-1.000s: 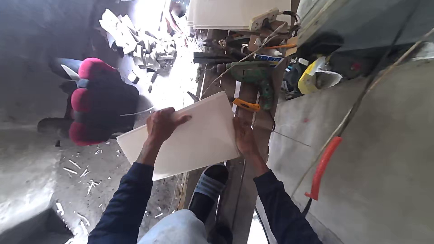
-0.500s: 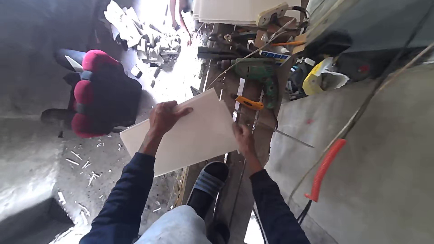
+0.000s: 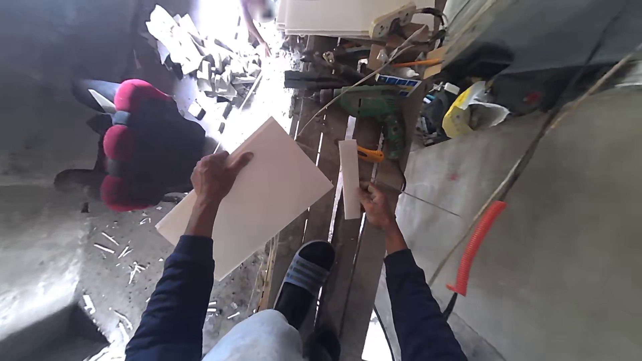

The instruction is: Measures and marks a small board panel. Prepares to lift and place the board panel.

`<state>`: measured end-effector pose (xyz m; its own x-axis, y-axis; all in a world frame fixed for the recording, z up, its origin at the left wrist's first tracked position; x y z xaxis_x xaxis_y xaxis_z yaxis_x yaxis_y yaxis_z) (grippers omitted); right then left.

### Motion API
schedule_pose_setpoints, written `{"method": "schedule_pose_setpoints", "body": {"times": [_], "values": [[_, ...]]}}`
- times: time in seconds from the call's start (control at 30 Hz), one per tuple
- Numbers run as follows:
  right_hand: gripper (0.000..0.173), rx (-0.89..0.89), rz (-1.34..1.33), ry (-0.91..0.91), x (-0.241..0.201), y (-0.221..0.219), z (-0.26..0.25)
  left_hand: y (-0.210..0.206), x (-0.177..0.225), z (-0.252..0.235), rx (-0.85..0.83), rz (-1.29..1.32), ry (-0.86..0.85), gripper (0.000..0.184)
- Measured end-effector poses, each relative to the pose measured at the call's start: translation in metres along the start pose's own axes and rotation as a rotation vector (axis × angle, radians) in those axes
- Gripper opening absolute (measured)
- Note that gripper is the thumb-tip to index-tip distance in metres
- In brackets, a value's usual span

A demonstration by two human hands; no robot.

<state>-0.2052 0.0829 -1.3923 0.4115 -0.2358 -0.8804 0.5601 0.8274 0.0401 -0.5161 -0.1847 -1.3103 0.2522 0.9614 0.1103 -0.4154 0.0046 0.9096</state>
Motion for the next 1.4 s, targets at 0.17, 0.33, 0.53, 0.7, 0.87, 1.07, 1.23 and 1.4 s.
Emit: {"method": "schedule_pose_setpoints", "body": {"times": [0.17,0.33,0.53,0.7,0.87,1.07,1.23,1.4], "values": [[0.028,0.043,-0.115,0.014,0.000,0.004,-0.005,0.003,-0.005,-0.002,0.020,0.026,0.046,0.072],[0.027,0.067,-0.124,0.029,-0.005,0.010,-0.010,0.000,-0.007,0.000,0.026,0.006,0.050,0.070],[0.033,0.209,-0.284,0.034,-0.023,0.031,-0.021,0.001,-0.002,0.004,0.008,-0.031,0.044,0.069],[0.037,0.355,-0.758,0.146,-0.067,0.062,-0.029,0.001,0.015,0.011,0.018,0.038,0.028,0.064],[0.045,0.298,-0.422,0.029,-0.074,0.039,-0.024,0.013,0.032,0.019,0.037,0.059,0.012,0.063],[0.034,-0.076,-0.084,0.208,-0.127,-0.009,-0.004,0.036,0.060,0.035,0.115,0.076,-0.092,0.061],[0.025,-0.049,0.025,0.212,-0.184,0.005,0.005,0.072,0.105,0.054,0.166,0.105,-0.174,0.060],[0.051,0.205,0.240,0.222,-0.263,0.025,0.060,0.165,0.173,0.077,0.205,0.133,-0.386,0.059]]}}
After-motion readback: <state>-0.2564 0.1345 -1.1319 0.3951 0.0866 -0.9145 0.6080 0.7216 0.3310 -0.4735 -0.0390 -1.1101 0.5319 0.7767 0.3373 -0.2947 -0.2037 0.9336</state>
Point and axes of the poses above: each hand's wrist, its own z-axis away from the middle knuckle, its own y-axis out of the back of the hand, x = y × z, the point moved 5 cm from there along -z, towards the middle knuckle, and after that the axes turned 12 degrees about -z, right-handed, at the moved point
